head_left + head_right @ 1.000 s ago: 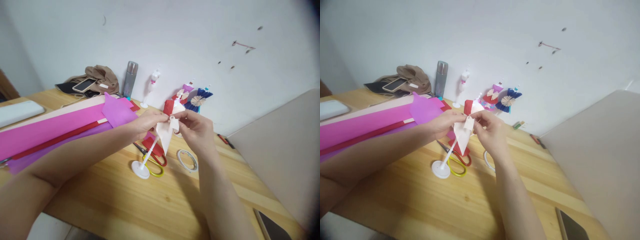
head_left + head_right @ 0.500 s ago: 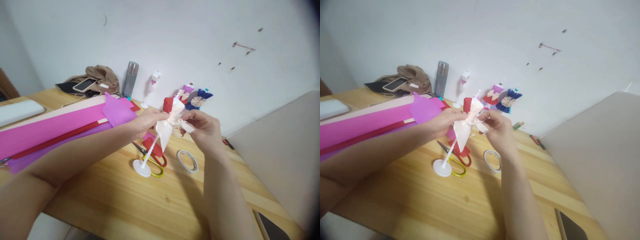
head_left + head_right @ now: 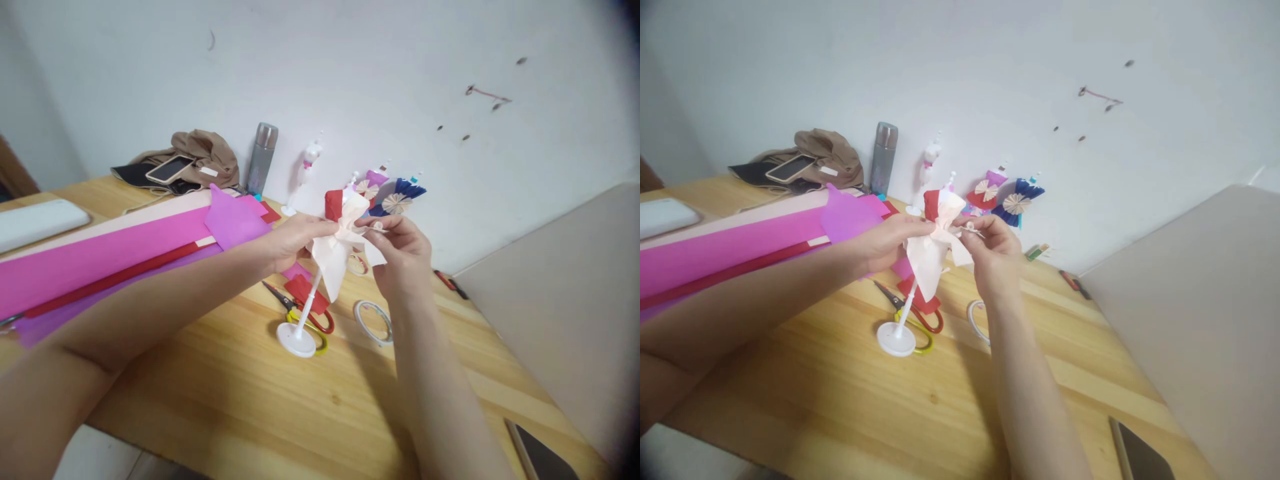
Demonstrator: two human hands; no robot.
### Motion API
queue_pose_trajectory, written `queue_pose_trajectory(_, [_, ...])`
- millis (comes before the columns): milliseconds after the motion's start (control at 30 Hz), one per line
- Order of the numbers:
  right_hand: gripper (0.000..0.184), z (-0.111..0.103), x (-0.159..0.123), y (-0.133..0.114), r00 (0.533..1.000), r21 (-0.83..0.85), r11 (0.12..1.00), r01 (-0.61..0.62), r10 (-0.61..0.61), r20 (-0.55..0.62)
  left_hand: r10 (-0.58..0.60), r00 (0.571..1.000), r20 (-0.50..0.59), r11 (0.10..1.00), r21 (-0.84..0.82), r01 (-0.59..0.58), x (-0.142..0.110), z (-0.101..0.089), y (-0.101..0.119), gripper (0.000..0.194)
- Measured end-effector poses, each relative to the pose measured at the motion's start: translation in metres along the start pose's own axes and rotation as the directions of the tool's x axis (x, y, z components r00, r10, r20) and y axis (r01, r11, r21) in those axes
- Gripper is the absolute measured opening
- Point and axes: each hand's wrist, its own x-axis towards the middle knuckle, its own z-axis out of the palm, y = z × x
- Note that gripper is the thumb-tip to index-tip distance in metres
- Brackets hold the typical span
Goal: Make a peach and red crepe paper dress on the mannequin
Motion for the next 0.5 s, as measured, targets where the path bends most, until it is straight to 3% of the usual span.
queue_pose_trajectory(200, [0.036,-0.020,0.003,-0.003,0.984,-0.005,0.991,-0.133,0.133,0.122,0.031,0.999,-0.028,0.996,0.086,-0.029,0.000,0.000,0.002,0.016])
queue_pose_trajectory(267, [0.043,-0.025,0.000,-0.012,0.985,-0.051,0.992,-0.118,0.123,0.123,0.070,0.996,-0.054,0.989,0.138,-0.062,-0.002,0.002,0.003,0.015])
queue_pose_trajectory(333, [0.035,-0.026,-0.007,-0.027,0.999,-0.194,0.981,-0.017,0.023,0.029,0.114,0.990,-0.080,0.977,0.191,-0.097,-0.004,0.003,0.004,0.015])
queue_pose_trajectory(400, [0.028,-0.022,-0.016,-0.044,0.978,-0.393,0.910,0.133,-0.184,-0.095,0.147,0.984,-0.099,0.964,0.238,-0.120,-0.007,0.006,0.006,0.014])
queue_pose_trajectory(433, [0.024,-0.018,-0.021,-0.052,0.958,-0.472,0.858,0.201,-0.274,-0.089,0.158,0.982,-0.106,0.958,0.257,-0.126,-0.008,0.007,0.008,0.013])
queue_pose_trajectory(500, [0.019,-0.011,-0.028,-0.062,0.930,-0.563,0.755,0.335,-0.361,0.069,0.174,0.977,-0.120,0.948,0.288,-0.133,-0.011,0.010,0.012,0.011])
